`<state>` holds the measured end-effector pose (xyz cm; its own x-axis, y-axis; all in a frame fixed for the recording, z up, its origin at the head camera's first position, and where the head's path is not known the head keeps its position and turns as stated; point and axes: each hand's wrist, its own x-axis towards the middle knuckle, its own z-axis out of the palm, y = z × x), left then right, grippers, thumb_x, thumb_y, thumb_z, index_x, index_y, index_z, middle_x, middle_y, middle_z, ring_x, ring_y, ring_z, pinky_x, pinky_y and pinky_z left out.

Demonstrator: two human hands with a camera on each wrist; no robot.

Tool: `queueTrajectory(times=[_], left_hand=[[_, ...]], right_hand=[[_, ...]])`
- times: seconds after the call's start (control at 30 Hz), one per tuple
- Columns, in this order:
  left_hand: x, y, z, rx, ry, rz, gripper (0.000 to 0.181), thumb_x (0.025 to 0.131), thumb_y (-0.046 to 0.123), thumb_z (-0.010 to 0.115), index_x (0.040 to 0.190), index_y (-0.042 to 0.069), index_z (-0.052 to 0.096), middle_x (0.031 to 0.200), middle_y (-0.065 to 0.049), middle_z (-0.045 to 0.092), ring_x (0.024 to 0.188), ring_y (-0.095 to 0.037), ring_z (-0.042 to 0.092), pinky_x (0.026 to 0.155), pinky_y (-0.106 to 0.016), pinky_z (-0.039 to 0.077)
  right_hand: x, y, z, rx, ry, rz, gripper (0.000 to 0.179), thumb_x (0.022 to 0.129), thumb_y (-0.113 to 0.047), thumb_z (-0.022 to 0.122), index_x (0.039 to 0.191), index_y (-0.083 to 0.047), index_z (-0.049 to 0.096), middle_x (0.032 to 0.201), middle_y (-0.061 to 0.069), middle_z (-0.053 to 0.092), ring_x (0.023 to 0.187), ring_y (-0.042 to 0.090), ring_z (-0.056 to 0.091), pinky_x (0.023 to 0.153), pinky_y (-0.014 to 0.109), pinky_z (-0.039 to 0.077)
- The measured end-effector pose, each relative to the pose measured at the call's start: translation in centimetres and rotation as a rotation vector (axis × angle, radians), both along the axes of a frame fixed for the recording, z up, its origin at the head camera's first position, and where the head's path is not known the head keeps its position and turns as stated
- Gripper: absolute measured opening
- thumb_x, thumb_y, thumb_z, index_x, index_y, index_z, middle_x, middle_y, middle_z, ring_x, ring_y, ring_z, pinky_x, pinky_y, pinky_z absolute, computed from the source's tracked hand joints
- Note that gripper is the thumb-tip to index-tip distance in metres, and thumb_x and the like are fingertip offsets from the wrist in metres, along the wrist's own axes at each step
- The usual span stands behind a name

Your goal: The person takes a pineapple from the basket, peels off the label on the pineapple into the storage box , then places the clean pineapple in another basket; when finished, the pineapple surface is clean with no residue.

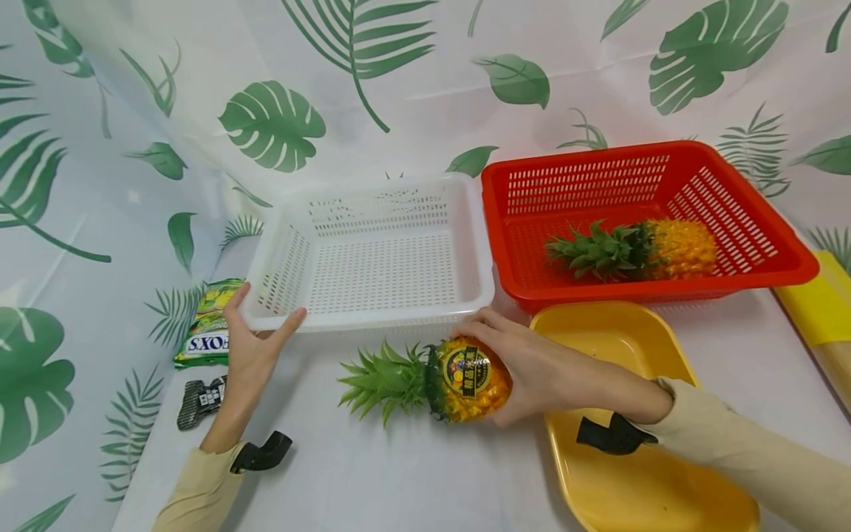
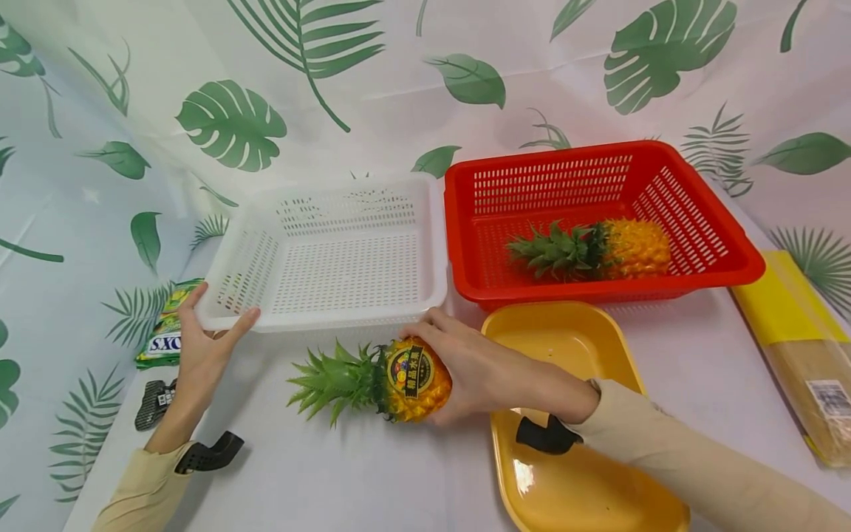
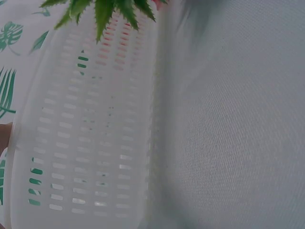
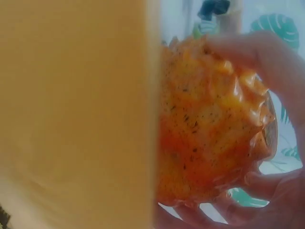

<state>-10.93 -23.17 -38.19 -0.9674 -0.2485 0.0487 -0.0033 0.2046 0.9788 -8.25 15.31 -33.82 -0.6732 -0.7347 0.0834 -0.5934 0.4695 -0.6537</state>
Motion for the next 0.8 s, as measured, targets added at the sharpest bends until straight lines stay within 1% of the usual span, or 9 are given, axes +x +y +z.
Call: queueTrajectory(times=[0.1, 0.3, 0.57, 0.63, 0.67, 0.73, 0.8], left_hand=[[0.04, 0.0, 0.02, 0.012, 0.003, -0.003, 0.094, 0.096, 0.008, 0.076, 0.164, 0.016, 0.012, 0.157, -0.015, 0.036, 0.139, -0.035, 0.048, 0.092, -0.013, 0.049], [0.01, -0.07, 0.02, 0.004, 0.006, -0.006, 0.094, 0.096, 0.008, 0.076, 0.164, 0.016, 0.012, 0.158, -0.015, 0.036, 0.14, -0.035, 0.048, 0.092, -0.012, 0.049], [0.01, -0.22, 0.2, -0.019, -0.011, -0.028, 0.095, 0.096, 0.011, 0.076, 0.165, 0.019, 0.011, 0.16, -0.013, 0.035, 0.141, -0.033, 0.047, 0.093, -0.013, 0.049], [0.06, -0.42, 0.25, -0.051, -0.021, -0.027, 0.096, 0.096, 0.013, 0.077, 0.165, 0.018, 0.011, 0.161, -0.013, 0.034, 0.141, -0.032, 0.046, 0.095, -0.016, 0.048], [0.12, -0.51, 0.3, -0.084, -0.02, -0.022, 0.097, 0.096, 0.014, 0.077, 0.166, 0.017, 0.011, 0.161, -0.013, 0.034, 0.141, -0.032, 0.046, 0.097, -0.019, 0.048], [0.28, -0.64, 0.4, -0.165, -0.015, -0.001, 0.097, 0.095, 0.017, 0.079, 0.166, 0.013, 0.013, 0.161, -0.015, 0.03, 0.14, -0.032, 0.044, 0.105, -0.03, 0.046], [0.49, -0.7, 0.53, -0.256, 0.01, 0.028, 0.099, 0.092, 0.02, 0.082, 0.165, 0.008, 0.017, 0.159, -0.019, 0.027, 0.137, -0.032, 0.041, 0.11, -0.042, 0.041]], right_hand=[[-0.02, -0.18, -0.44, -0.014, 0.011, -0.014, 0.087, 0.068, -0.017, 0.097, 0.142, -0.008, 0.051, 0.131, 0.007, 0.05, 0.113, 0.019, 0.057, 0.094, 0.039, 0.058], [0.07, -0.4, -1.1, -0.024, 0.023, -0.034, 0.087, 0.068, -0.015, 0.097, 0.142, -0.008, 0.051, 0.13, 0.007, 0.05, 0.112, 0.019, 0.057, 0.094, 0.037, 0.058], [0.03, -0.13, -0.83, 0.012, -0.041, -0.057, 0.088, 0.072, -0.018, 0.096, 0.147, -0.007, 0.051, 0.135, 0.008, 0.049, 0.115, 0.02, 0.056, 0.097, 0.04, 0.056], [-0.03, -0.04, -0.78, 0.019, -0.051, -0.051, 0.087, 0.074, -0.019, 0.096, 0.147, -0.008, 0.05, 0.136, 0.008, 0.048, 0.116, 0.021, 0.056, 0.097, 0.041, 0.056], [-0.07, 0.0, -0.76, 0.02, -0.055, -0.047, 0.087, 0.075, -0.021, 0.096, 0.148, -0.008, 0.05, 0.137, 0.008, 0.048, 0.116, 0.021, 0.056, 0.097, 0.042, 0.056], [-0.13, 0.11, -0.75, 0.025, -0.062, -0.041, 0.088, 0.077, -0.023, 0.095, 0.149, -0.008, 0.048, 0.139, 0.009, 0.047, 0.116, 0.022, 0.056, 0.097, 0.042, 0.056], [-0.18, 0.19, -0.75, 0.026, -0.066, -0.036, 0.088, 0.078, -0.026, 0.094, 0.15, -0.008, 0.047, 0.141, 0.01, 0.046, 0.116, 0.023, 0.056, 0.097, 0.042, 0.056]])
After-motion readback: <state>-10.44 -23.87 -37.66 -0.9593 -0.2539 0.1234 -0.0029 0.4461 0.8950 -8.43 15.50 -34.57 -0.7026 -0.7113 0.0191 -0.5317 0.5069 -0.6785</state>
